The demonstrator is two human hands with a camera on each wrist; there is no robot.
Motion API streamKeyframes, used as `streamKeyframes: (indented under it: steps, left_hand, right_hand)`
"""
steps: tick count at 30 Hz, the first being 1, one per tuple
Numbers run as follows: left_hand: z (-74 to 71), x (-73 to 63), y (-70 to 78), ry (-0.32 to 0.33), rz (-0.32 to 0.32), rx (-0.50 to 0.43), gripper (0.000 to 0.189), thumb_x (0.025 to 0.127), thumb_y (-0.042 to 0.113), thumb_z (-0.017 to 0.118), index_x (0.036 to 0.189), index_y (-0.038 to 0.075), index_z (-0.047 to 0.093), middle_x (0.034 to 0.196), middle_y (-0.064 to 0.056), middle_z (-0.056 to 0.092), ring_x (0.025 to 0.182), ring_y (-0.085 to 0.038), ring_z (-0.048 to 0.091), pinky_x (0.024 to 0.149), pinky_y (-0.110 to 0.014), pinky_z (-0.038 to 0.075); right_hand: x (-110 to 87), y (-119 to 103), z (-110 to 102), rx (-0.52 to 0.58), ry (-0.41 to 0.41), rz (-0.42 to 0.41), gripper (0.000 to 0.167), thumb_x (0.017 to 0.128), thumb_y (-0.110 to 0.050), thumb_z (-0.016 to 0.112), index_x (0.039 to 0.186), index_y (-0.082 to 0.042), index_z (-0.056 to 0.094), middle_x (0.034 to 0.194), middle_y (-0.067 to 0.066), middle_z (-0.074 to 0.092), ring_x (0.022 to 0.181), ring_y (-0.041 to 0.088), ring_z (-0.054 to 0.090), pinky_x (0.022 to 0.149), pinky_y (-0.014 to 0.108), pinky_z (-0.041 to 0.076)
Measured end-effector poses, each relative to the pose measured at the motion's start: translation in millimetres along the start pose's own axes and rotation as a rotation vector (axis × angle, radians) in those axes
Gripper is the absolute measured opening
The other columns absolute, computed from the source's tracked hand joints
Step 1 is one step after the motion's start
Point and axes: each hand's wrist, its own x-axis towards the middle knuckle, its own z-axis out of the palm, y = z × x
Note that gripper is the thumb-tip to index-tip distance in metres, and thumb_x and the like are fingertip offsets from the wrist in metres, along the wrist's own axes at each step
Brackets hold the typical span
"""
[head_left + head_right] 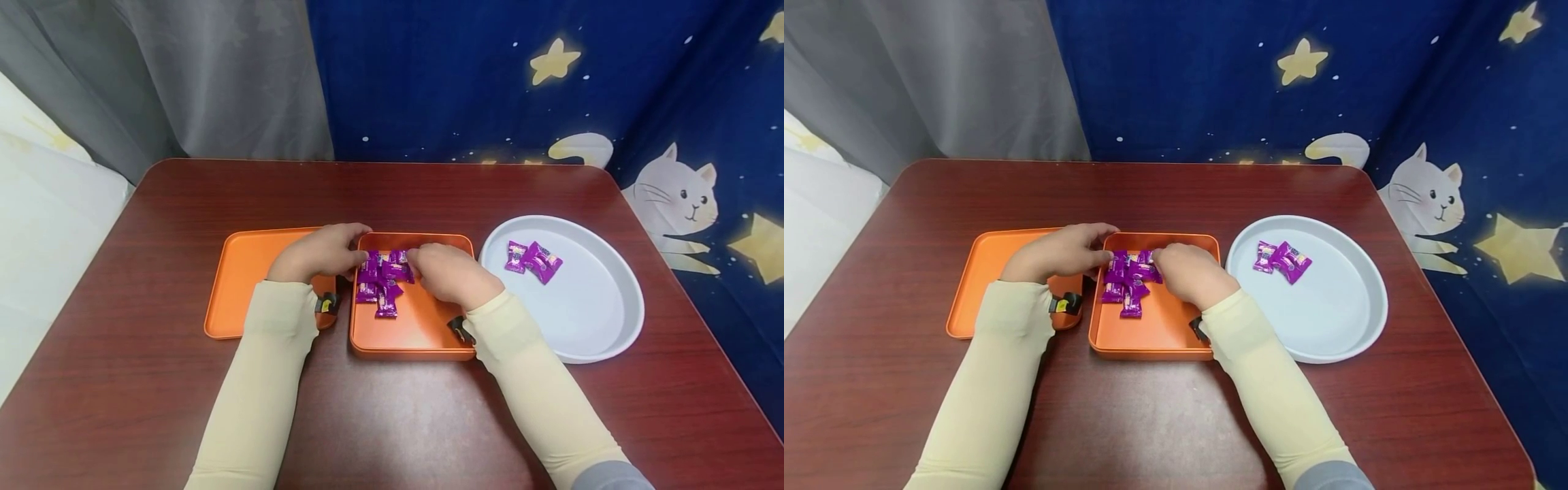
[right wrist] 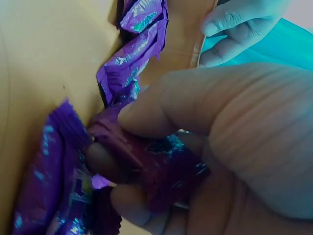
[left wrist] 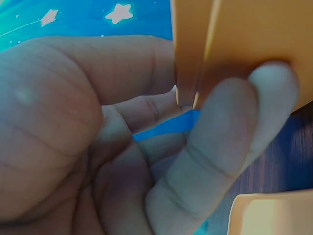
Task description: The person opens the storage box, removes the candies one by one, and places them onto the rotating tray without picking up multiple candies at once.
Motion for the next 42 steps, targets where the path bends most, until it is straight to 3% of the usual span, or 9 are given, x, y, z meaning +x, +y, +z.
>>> streamKeyframes:
  steps: [8, 14, 20, 29, 37, 42]
  left_hand:
    - [-0.3, -0.4, -0.2, -0.002, -0.001, -0.004, 0.051, 0.102, 0.018, 0.055, 0.150, 0.010, 0.040, 0.114, -0.015, 0.057, 0.081, -0.021, 0.067, 0.075, -0.032, 0.058]
    - [-0.4, -0.2, -0.6, 0.000, 0.019, -0.021, 0.050, 0.102, 0.016, 0.055, 0.149, 0.009, 0.041, 0.111, -0.015, 0.058, 0.080, -0.021, 0.068, 0.074, -0.032, 0.059]
    - [-0.7, -1.0, -0.5, -0.005, 0.016, -0.030, 0.050, 0.101, 0.015, 0.056, 0.149, 0.009, 0.041, 0.111, -0.015, 0.058, 0.081, -0.022, 0.068, 0.074, -0.033, 0.059]
    - [-1.8, -1.6, -0.5, -0.002, 0.003, -0.014, 0.050, 0.102, 0.017, 0.056, 0.149, 0.010, 0.041, 0.113, -0.015, 0.058, 0.081, -0.021, 0.067, 0.076, -0.033, 0.059]
    - [-1.0, -2.1, -1.3, 0.002, 0.006, -0.018, 0.051, 0.102, 0.017, 0.056, 0.150, 0.010, 0.040, 0.112, -0.015, 0.057, 0.080, -0.021, 0.068, 0.075, -0.032, 0.059]
    - [-0.8, -1.6, -1.5, -0.001, 0.004, -0.021, 0.050, 0.102, 0.017, 0.055, 0.149, 0.009, 0.041, 0.112, -0.014, 0.058, 0.082, -0.022, 0.068, 0.076, -0.033, 0.059]
  right_hand:
    - [-2.1, -2, -4, 0.061, 0.050, -0.006, 0.022, 0.093, -0.001, 0.059, 0.113, -0.009, 0.065, 0.093, 0.003, 0.064, 0.081, 0.022, 0.059, 0.079, 0.034, 0.052]
    - [-5.5, -3, -8, 0.040, 0.097, -0.031, 0.019, 0.093, 0.000, 0.058, 0.110, -0.004, 0.064, 0.096, 0.008, 0.061, 0.087, 0.024, 0.058, 0.087, 0.037, 0.051]
    - [-7.7, -4, -11, 0.040, 0.093, -0.006, 0.020, 0.095, -0.003, 0.058, 0.114, 0.000, 0.063, 0.101, 0.011, 0.057, 0.093, 0.026, 0.058, 0.092, 0.038, 0.050]
    - [-8.8, -5, -14, 0.028, 0.105, -0.010, 0.013, 0.094, -0.002, 0.059, 0.106, -0.004, 0.064, 0.094, 0.007, 0.057, 0.084, 0.023, 0.056, 0.079, 0.033, 0.052]
    - [-9.0, -4, -14, 0.096, 0.106, -0.031, 0.008, 0.093, -0.002, 0.063, 0.098, -0.007, 0.061, 0.083, 0.004, 0.058, 0.076, 0.021, 0.057, 0.071, 0.030, 0.051]
    - [-9.1, -2, -15, 0.109, 0.104, -0.029, 0.009, 0.093, -0.003, 0.063, 0.100, -0.007, 0.061, 0.087, 0.004, 0.058, 0.080, 0.021, 0.057, 0.076, 0.031, 0.051]
